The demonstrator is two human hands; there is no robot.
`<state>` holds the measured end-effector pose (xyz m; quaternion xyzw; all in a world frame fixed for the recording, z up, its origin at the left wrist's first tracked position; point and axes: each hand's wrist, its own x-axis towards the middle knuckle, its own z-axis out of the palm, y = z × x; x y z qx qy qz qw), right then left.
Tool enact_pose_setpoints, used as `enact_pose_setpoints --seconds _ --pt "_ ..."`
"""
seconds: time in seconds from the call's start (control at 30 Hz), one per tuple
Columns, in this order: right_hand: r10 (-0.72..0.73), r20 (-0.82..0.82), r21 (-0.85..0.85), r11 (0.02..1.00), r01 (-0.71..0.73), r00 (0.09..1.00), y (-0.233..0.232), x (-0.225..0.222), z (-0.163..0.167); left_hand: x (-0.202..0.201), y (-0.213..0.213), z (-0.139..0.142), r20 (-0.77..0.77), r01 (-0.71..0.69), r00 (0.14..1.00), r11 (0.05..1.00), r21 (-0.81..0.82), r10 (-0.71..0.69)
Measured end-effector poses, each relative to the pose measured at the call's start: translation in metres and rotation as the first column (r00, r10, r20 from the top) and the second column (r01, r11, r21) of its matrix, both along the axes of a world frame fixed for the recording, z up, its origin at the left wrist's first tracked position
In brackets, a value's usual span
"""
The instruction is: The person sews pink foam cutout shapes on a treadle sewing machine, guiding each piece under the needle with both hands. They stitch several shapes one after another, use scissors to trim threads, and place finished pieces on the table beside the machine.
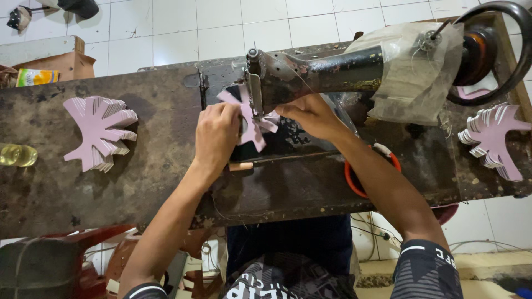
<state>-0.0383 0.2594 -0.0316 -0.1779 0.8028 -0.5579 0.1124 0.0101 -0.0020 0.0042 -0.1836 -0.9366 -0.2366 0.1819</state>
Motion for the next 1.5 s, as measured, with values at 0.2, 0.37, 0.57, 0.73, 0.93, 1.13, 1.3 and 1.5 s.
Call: enact_pose_setpoints --seconds 0.2,0.37,0.57,0.73,0.93,1.13,1.3,1.5 --pt "0.072 -0.059 -0.154 0.985 -0.08 0.996 -0.002 -0.001 0.002 0.013 0.02 -0.001 0.029 0.063 0.997 0.995 0.078 -0.065" --pt "0.056 -0.041 -0.179 0.982 -0.062 0.998 -0.001 0.0 0.001 -0.007 0.01 0.01 0.219 0.203 0.951 0.976 0.083 -0.216" --pt "0.008 -0.008 -0.05 0.999 -0.008 1.0 0.0 0.003 0.006 -0.018 0.004 0.018 0.302 0.285 0.899 0.948 0.144 -0.316" --pt "0.051 -0.006 -0.13 0.99 -0.051 0.999 -0.001 0.002 0.007 -0.016 0.006 0.018 0.293 0.262 0.909 0.952 0.155 -0.298" --pt "0.024 -0.053 -0.052 0.998 -0.027 0.998 0.0 0.002 0.005 -0.016 0.008 0.015 0.243 0.266 0.924 0.953 0.146 -0.295" --pt "0.068 -0.045 -0.147 0.986 -0.074 0.997 -0.001 0.002 0.006 -0.018 0.003 0.015 0.192 0.306 0.928 0.948 0.091 -0.319" --pt "0.092 -0.061 -0.258 0.96 -0.105 0.994 -0.002 0.003 0.004 -0.011 -0.004 0.011 0.099 0.202 0.978 0.961 -0.187 -0.186" --pt "0.042 0.035 -0.184 0.982 -0.035 0.999 -0.001 -0.001 -0.005 0.037 -0.006 0.007 -0.033 0.11 0.992 0.971 -0.214 -0.12"
